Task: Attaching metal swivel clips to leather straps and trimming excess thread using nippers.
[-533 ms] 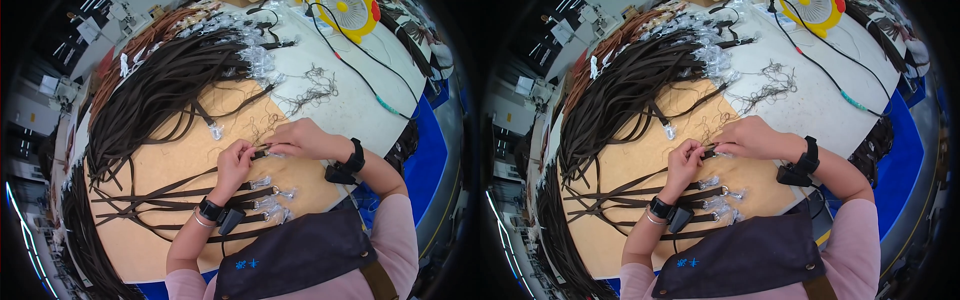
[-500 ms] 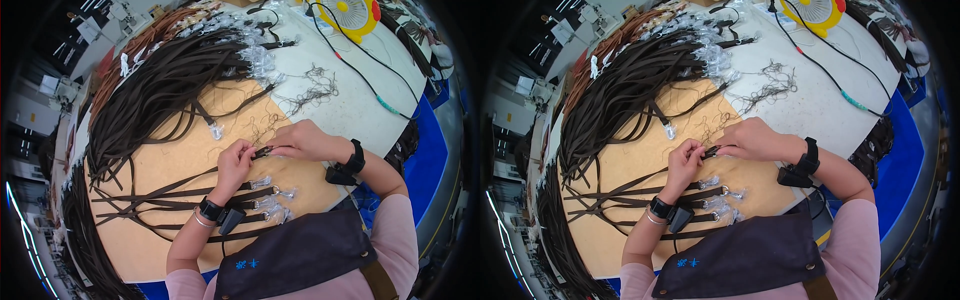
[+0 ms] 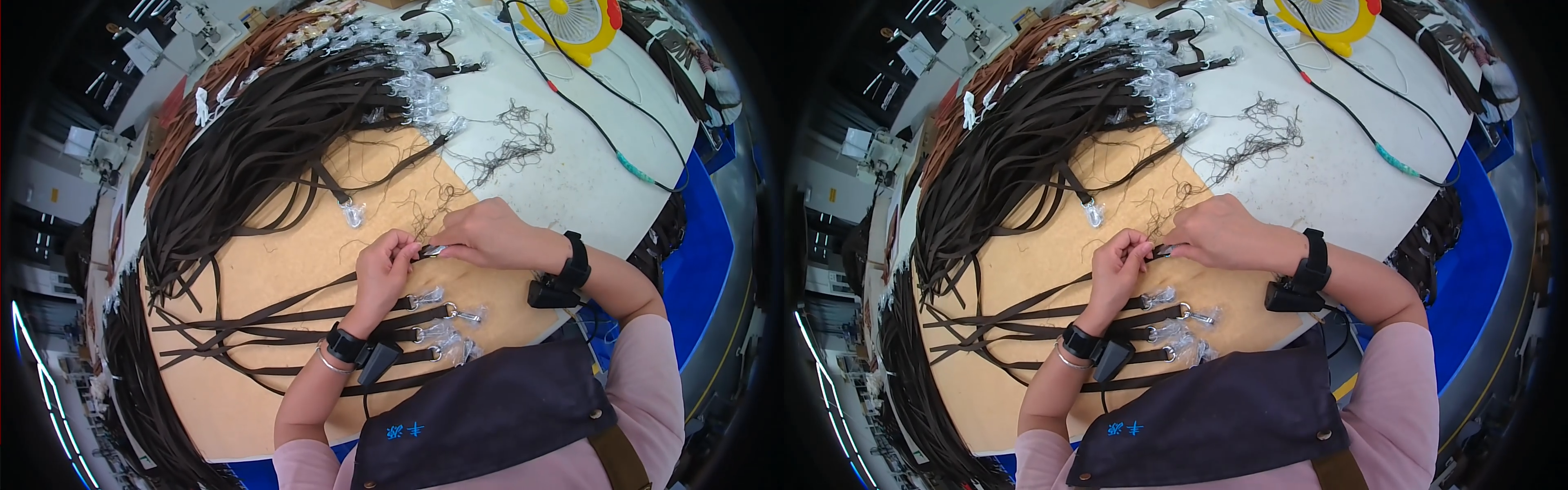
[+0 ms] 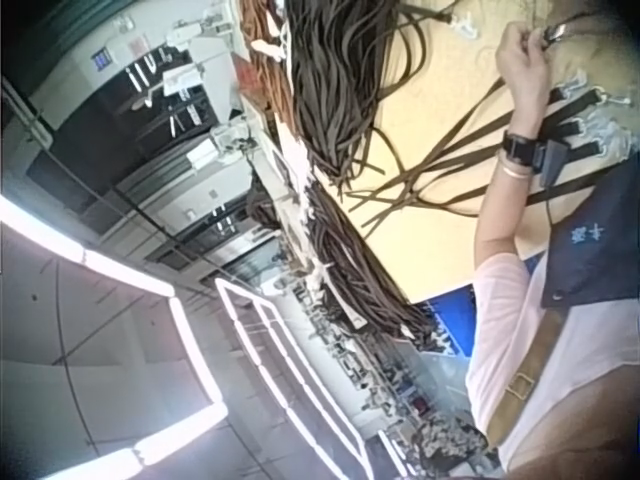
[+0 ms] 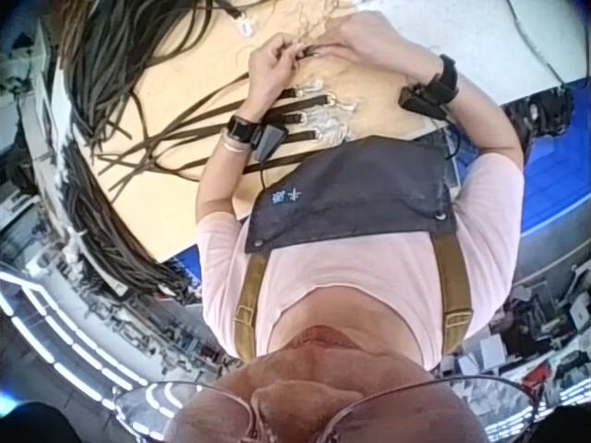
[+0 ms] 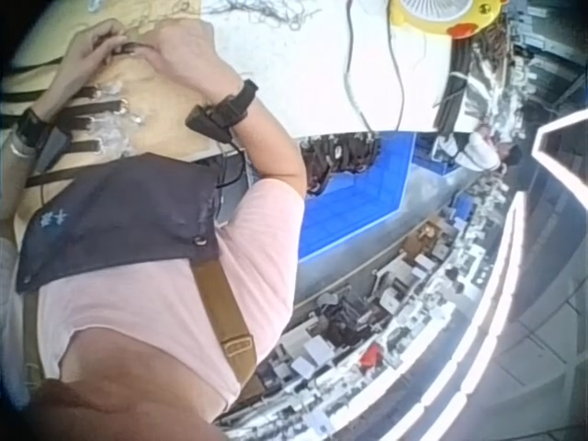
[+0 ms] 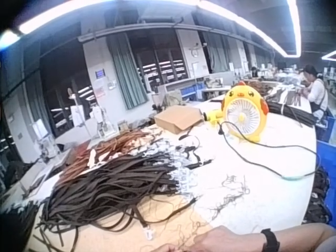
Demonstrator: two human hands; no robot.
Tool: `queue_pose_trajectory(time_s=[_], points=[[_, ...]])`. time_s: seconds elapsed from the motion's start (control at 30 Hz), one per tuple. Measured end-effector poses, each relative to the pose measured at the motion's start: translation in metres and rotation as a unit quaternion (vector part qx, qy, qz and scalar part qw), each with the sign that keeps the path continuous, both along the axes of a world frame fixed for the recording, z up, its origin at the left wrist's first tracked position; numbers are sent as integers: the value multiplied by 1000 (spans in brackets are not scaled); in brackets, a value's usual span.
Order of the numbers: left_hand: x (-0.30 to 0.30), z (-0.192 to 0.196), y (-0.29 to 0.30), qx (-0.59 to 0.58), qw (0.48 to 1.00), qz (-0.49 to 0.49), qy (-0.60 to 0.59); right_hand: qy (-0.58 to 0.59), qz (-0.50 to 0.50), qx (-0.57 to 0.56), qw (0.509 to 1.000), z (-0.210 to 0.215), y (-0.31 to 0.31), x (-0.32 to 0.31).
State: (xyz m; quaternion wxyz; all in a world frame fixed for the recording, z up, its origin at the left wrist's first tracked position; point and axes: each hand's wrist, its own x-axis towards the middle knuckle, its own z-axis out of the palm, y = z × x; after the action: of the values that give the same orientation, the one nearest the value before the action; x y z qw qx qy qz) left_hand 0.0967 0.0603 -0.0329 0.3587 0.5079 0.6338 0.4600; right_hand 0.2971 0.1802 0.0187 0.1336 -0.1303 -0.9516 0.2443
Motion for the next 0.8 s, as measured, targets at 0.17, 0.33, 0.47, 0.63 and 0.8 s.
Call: queue_pose_trajectory(time_s=[0.17,0.33,0.47,0.63,0.8], points=[[3,4,0,-2,1000,1,20,25,14,38,999,-7,0,-1],[-3,7,-6,-6,1000,-6,-25,30,-3,8,1000,-13,0,0],[-5,12,-12,-1,999,-1,-40,57,-29,-28,998,-15,0,2],[-4,8,-11,5,998,-8,-60,49,-10,11,999,-16,-3,-3],[-1,7,-10,8,997,-11,-72,45,-8,25,999,-12,-5,-5]])
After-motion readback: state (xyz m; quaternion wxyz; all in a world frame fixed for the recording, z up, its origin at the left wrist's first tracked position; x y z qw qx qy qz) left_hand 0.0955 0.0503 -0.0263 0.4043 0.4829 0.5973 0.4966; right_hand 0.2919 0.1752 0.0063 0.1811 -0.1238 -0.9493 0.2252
